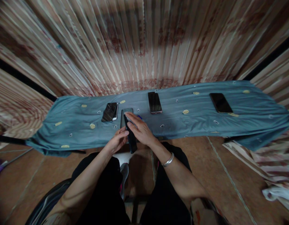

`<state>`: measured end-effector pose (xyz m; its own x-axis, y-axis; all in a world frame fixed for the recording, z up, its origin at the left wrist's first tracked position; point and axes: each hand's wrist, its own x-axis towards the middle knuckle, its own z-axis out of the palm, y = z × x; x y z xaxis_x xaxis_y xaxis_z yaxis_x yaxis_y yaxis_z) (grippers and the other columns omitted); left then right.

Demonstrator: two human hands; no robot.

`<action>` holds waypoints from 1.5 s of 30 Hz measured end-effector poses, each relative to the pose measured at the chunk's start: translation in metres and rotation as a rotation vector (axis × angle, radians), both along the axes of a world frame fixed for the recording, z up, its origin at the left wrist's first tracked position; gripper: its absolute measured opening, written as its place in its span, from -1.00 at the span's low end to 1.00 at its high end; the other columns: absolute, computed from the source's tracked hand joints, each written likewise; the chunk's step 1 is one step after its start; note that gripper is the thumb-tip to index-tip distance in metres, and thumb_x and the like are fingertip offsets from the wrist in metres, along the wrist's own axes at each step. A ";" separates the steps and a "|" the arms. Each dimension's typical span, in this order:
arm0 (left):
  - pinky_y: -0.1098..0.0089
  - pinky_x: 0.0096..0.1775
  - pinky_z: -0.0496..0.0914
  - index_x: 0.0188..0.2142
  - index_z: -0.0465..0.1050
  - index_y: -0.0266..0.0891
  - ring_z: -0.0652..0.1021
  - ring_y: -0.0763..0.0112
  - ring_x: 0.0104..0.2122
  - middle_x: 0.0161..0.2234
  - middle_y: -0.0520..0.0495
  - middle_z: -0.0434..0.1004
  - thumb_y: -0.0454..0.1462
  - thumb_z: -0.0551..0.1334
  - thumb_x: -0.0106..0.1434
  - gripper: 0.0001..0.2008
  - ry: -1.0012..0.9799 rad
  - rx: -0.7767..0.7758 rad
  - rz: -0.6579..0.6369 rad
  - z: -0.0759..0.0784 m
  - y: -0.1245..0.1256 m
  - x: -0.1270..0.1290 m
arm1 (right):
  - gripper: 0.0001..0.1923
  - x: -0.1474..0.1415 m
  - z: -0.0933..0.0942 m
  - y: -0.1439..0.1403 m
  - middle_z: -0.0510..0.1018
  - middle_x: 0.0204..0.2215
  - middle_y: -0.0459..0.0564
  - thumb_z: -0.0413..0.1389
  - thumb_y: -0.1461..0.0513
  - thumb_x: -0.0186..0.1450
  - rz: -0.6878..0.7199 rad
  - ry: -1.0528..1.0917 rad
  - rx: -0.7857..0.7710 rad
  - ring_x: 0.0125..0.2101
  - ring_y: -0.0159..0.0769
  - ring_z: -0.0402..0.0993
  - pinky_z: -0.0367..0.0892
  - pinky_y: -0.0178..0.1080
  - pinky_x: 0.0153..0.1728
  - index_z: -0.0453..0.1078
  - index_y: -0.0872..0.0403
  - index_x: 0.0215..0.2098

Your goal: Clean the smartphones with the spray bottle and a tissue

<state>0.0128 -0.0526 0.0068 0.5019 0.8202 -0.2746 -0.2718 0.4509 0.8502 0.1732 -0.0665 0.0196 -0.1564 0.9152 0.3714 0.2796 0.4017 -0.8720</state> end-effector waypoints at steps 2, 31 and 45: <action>0.21 -0.12 0.51 -0.06 0.52 -0.28 0.61 0.10 -0.13 -0.17 -0.18 0.63 -0.19 0.46 -0.04 -0.48 0.012 0.004 0.007 -0.002 0.002 -0.001 | -0.53 -0.001 0.002 -0.002 0.30 0.30 -0.11 -0.09 0.02 0.45 -0.008 -0.011 0.018 0.33 -0.26 0.14 0.02 -0.06 0.36 0.25 -0.15 0.29; 0.16 -0.08 0.51 -0.03 0.52 -0.27 0.59 0.03 -0.06 -0.07 -0.22 0.60 -0.23 0.46 -0.06 -0.45 0.014 0.011 0.018 0.001 0.000 -0.003 | -0.49 0.000 -0.014 0.010 0.30 0.31 -0.11 -0.04 -0.01 0.42 -0.011 0.016 -0.068 0.32 -0.24 0.16 0.02 -0.07 0.36 0.24 -0.14 0.29; 0.13 -0.02 0.48 -0.09 0.52 -0.29 0.58 0.04 -0.03 -0.08 -0.20 0.61 -0.23 0.44 -0.06 -0.51 -0.033 0.002 0.039 0.004 0.001 -0.002 | -0.52 -0.004 -0.025 0.017 0.43 0.22 -0.06 0.00 -0.02 0.39 -0.046 0.081 -0.168 0.23 -0.21 0.33 0.17 -0.06 0.28 0.36 -0.08 0.21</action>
<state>0.0107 -0.0520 0.0106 0.4788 0.8397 -0.2563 -0.3172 0.4377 0.8413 0.1696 -0.0497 -0.0049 -0.0887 0.9708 0.2229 0.2208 0.2373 -0.9460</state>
